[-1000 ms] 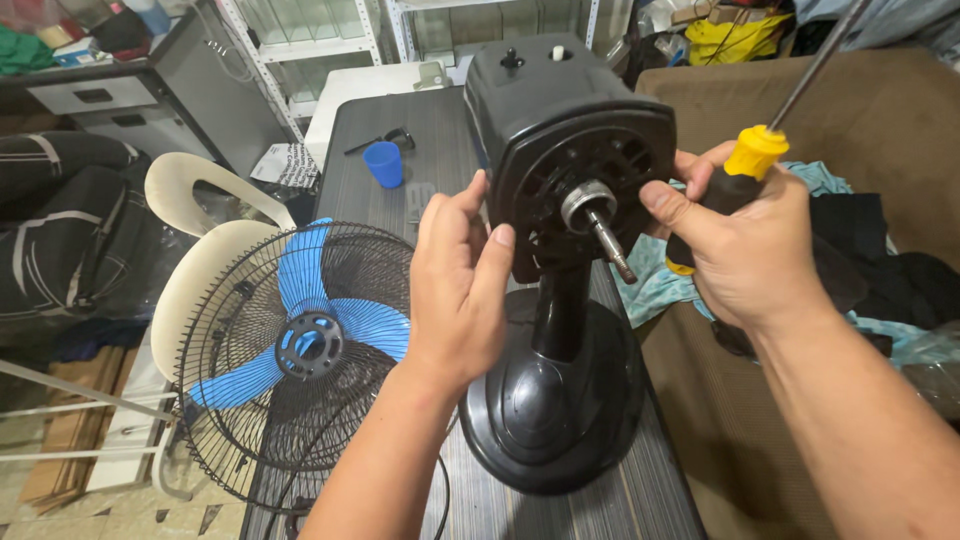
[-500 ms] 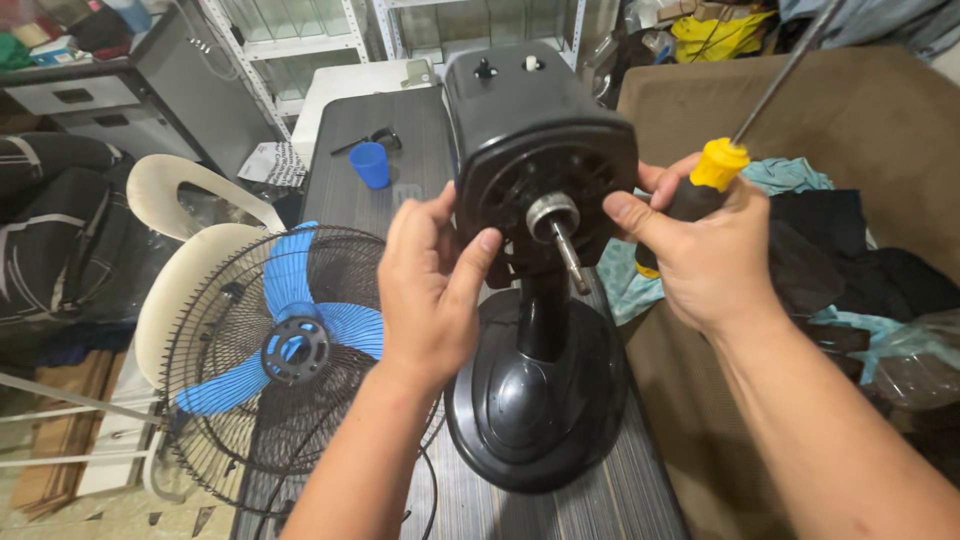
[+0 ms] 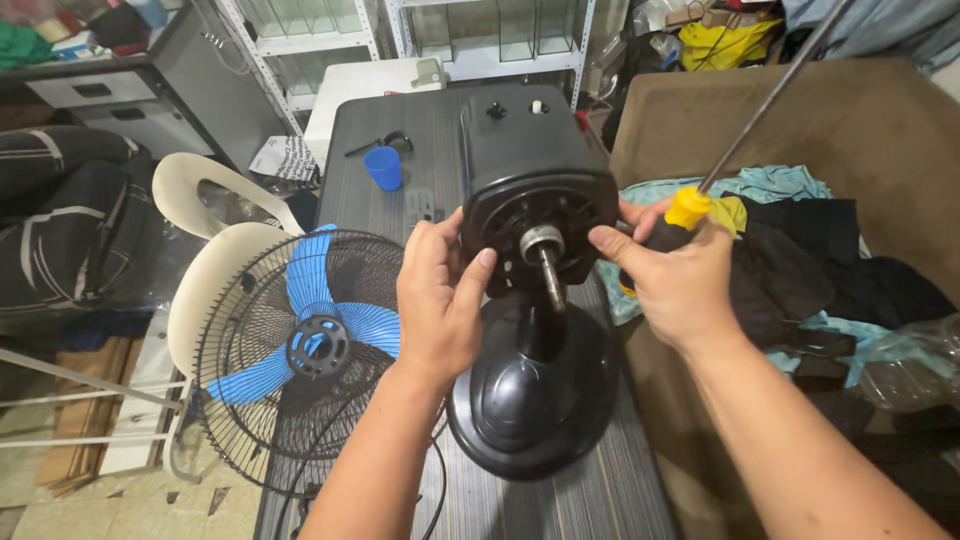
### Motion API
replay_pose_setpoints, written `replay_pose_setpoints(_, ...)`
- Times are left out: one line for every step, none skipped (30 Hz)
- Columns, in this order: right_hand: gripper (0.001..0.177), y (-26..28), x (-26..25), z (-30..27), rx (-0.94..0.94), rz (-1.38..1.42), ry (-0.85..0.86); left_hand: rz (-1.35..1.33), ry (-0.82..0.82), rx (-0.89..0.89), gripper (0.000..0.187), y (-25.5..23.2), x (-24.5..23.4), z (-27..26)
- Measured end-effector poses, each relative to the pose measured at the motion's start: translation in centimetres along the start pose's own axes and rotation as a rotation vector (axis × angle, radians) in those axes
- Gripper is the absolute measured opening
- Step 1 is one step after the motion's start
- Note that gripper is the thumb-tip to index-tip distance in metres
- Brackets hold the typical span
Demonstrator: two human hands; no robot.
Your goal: The person assembles a table fan by attaching the motor housing to the base, tightening screws with a screwdriver, and mounting the front wire cage. The fan blades remain separate on the table throughout the clip.
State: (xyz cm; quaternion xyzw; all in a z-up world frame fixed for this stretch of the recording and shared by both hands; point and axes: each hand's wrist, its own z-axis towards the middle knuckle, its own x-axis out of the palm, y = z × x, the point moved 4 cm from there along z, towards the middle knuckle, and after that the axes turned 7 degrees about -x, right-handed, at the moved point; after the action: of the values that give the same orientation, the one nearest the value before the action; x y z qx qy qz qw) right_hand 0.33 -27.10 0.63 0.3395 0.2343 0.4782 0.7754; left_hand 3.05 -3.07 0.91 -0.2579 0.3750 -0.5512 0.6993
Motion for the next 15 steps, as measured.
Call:
replay_pose_setpoints(0.033,0.0,0.2,-0.1,0.012,0.005,-0.002,0.006,0.002,-0.005,0.042,0.0,-0.1,0.0)
replay_pose_setpoints(0.033,0.0,0.3,-0.2,0.025,0.019,-0.006,0.015,0.005,-0.008,0.043,-0.1,-0.3,0.0)
replay_pose_setpoints(0.033,0.1,0.4,-0.3,0.037,0.033,-0.01,0.014,0.02,-0.044,0.044,-0.1,-0.5,0.0)
replay_pose_setpoints(0.033,0.3,0.3,-0.3,0.045,0.041,-0.014,0.007,0.035,-0.079,0.046,-0.1,-0.4,0.0)
replay_pose_setpoints(0.032,0.5,0.2,-0.2,0.044,0.056,0.002,0.0,0.049,-0.113,0.047,-0.1,-0.4,-0.1)
replay_pose_setpoints(0.032,0.8,0.1,-0.3,0.046,0.074,0.017,-0.001,0.054,-0.1,0.048,-0.3,-0.7,-0.1)
replay_pose_setpoints(0.031,1.1,0.1,-0.4,0.047,0.09,0.033,-0.003,0.06,-0.087,0.049,-0.4,-0.9,-0.2)
replay_pose_setpoints(0.03,1.2,-0.1,-0.4,0.057,0.074,0.047,-0.004,0.067,-0.075,0.05,-0.5,-1.0,-0.3)
replay_pose_setpoints(0.029,1.3,-0.2,-0.5,0.067,0.057,0.062,-0.067,0.072,-0.143,0.046,-0.3,-1.3,-0.7)
replay_pose_setpoints(0.029,1.5,-0.6,-0.8,0.078,0.037,0.074,-0.132,0.081,-0.211,0.043,0.0,-1.8,-1.3)
replay_pose_setpoints(0.023,1.5,-1.2,-1.3,0.143,0.036,0.047,-0.197,0.09,-0.28,0.041,0.2,-2.2,-2.1)
replay_pose_setpoints(0.018,1.6,-2.0,-1.9,0.208,0.034,0.018,-0.254,0.09,-0.374,0.04,0.5,-2.7,-2.8)
replay_pose_setpoints(0.014,1.7,-2.8,-2.5,0.273,0.032,-0.012,-0.309,0.09,-0.469,0.039,0.8,-3.2,-3.7)
replay_pose_setpoints(0.014,1.8,-3.8,-3.2,0.361,0.049,-0.039,-0.367,0.09,-0.554,0.038,1.1,-3.5,-4.1)
replay_pose_setpoints(0.016,2.2,-5.0,-4.4,0.45,0.066,-0.066,-0.41,0.116,-0.547,0.036,0.9,-3.6,-4.5)
